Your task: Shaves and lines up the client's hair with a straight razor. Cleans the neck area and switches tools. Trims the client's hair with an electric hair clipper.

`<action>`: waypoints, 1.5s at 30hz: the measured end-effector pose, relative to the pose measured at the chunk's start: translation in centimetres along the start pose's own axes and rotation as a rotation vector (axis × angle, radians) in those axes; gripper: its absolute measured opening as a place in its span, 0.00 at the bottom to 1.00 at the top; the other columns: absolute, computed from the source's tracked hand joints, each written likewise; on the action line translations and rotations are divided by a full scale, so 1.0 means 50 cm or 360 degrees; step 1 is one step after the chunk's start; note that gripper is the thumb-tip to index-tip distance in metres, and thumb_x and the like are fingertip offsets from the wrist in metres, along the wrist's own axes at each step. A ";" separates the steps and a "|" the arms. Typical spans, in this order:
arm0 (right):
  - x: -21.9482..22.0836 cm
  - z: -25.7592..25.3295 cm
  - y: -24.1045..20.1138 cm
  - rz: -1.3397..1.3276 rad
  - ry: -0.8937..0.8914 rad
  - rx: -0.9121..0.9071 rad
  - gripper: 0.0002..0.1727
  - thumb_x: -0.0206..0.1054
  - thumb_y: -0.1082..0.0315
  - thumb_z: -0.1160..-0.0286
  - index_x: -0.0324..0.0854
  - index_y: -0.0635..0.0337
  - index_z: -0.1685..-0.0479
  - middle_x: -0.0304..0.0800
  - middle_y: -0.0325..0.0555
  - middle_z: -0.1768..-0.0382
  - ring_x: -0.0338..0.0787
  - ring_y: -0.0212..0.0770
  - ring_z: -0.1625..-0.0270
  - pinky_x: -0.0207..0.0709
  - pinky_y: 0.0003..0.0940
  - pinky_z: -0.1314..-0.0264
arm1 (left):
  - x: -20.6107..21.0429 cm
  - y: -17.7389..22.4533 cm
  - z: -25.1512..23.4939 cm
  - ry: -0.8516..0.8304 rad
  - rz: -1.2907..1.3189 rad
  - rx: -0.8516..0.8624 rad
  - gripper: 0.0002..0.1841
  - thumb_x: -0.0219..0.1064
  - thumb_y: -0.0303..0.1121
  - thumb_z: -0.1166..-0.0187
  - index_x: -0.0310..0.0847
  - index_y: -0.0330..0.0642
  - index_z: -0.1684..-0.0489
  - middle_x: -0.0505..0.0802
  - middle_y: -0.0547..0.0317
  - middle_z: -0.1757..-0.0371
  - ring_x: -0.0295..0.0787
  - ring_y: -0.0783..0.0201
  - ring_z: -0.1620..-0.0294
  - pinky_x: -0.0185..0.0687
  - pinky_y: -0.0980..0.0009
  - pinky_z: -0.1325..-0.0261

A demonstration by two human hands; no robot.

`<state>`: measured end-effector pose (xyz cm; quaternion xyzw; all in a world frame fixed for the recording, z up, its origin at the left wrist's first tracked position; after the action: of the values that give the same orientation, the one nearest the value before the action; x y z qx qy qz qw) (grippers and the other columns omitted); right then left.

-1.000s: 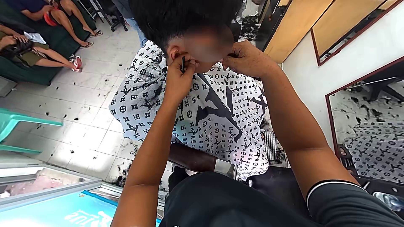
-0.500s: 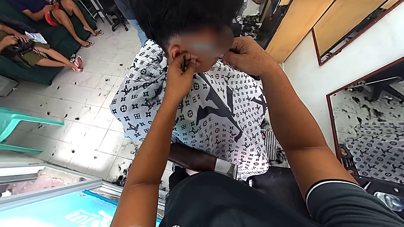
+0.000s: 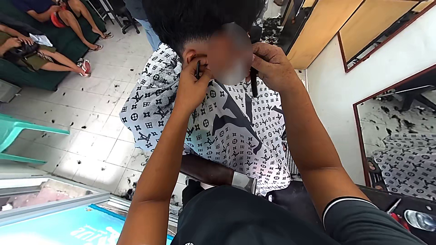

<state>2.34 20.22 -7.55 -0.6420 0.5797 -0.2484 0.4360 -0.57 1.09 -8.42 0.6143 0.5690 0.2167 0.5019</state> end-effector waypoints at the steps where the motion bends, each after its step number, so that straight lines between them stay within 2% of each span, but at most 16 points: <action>1: 0.002 0.005 -0.001 -0.0001 0.0031 -0.0012 0.12 0.54 0.65 0.09 0.81 0.60 0.43 0.88 0.33 0.63 0.89 0.31 0.65 0.88 0.30 0.61 | -0.004 0.004 0.000 -0.0005 -0.0016 0.0014 0.13 0.59 0.31 0.12 0.83 0.38 0.38 0.91 0.61 0.54 0.83 0.78 0.66 0.76 0.80 0.66; 6: 0.015 0.008 0.014 0.0384 0.0072 0.0072 0.11 0.57 0.64 0.10 0.83 0.61 0.50 0.85 0.31 0.69 0.81 0.22 0.73 0.77 0.19 0.70 | -0.011 0.016 -0.008 -0.0007 -0.0042 0.0073 0.12 0.57 0.30 0.12 0.81 0.39 0.37 0.91 0.63 0.55 0.82 0.78 0.68 0.73 0.81 0.69; 11: 0.028 0.002 0.037 0.0395 0.0074 0.0130 0.11 0.58 0.64 0.10 0.84 0.62 0.52 0.85 0.32 0.70 0.80 0.22 0.74 0.76 0.18 0.71 | -0.011 0.015 -0.012 0.0024 -0.0094 0.0101 0.11 0.58 0.30 0.12 0.80 0.39 0.39 0.92 0.63 0.55 0.86 0.77 0.61 0.78 0.79 0.59; 20: 0.029 -0.009 0.048 0.0378 0.0070 0.0169 0.11 0.59 0.64 0.11 0.84 0.60 0.55 0.85 0.31 0.71 0.79 0.21 0.75 0.74 0.17 0.72 | -0.013 0.017 -0.017 0.0033 -0.0167 0.0105 0.11 0.57 0.30 0.12 0.79 0.39 0.40 0.92 0.64 0.57 0.87 0.77 0.60 0.80 0.78 0.55; 29: 0.025 -0.012 0.053 0.0306 0.0095 0.0145 0.10 0.59 0.64 0.11 0.84 0.60 0.55 0.85 0.30 0.71 0.79 0.22 0.77 0.74 0.18 0.74 | -0.013 0.016 -0.018 0.0038 -0.0216 0.0087 0.11 0.57 0.31 0.11 0.80 0.39 0.40 0.92 0.64 0.57 0.87 0.77 0.61 0.80 0.78 0.56; 40: 0.024 -0.013 0.064 0.0120 0.0133 0.0125 0.10 0.59 0.65 0.11 0.83 0.59 0.56 0.84 0.30 0.73 0.78 0.24 0.79 0.75 0.20 0.77 | -0.013 0.018 -0.020 0.0018 -0.0190 0.0131 0.12 0.57 0.30 0.12 0.80 0.38 0.38 0.92 0.60 0.53 0.88 0.74 0.57 0.83 0.76 0.53; 42: 0.023 -0.005 0.064 -0.0022 0.0160 0.0073 0.10 0.59 0.66 0.11 0.83 0.60 0.53 0.86 0.31 0.71 0.81 0.25 0.76 0.77 0.22 0.75 | -0.017 0.023 -0.017 -0.0002 -0.0195 0.0124 0.13 0.58 0.31 0.12 0.80 0.38 0.37 0.92 0.61 0.53 0.88 0.75 0.58 0.82 0.77 0.53; 45: 0.023 0.010 0.062 -0.0174 0.0204 -0.0022 0.11 0.55 0.66 0.09 0.82 0.61 0.46 0.87 0.35 0.65 0.87 0.30 0.68 0.86 0.29 0.66 | -0.027 0.039 -0.017 -0.0019 -0.0207 0.0155 0.13 0.58 0.32 0.12 0.80 0.38 0.36 0.92 0.61 0.55 0.88 0.75 0.58 0.83 0.77 0.53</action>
<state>1.36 19.39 -10.62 -0.6585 0.5721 -0.3084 0.3794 -0.70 0.45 -5.98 0.6010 0.6147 0.1521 0.4877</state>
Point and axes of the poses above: each hand's wrist, its own z-axis away from the middle knuckle, its own x-axis out of the palm, y = z × x, the point moved 10 cm from there along -z, towards the middle knuckle
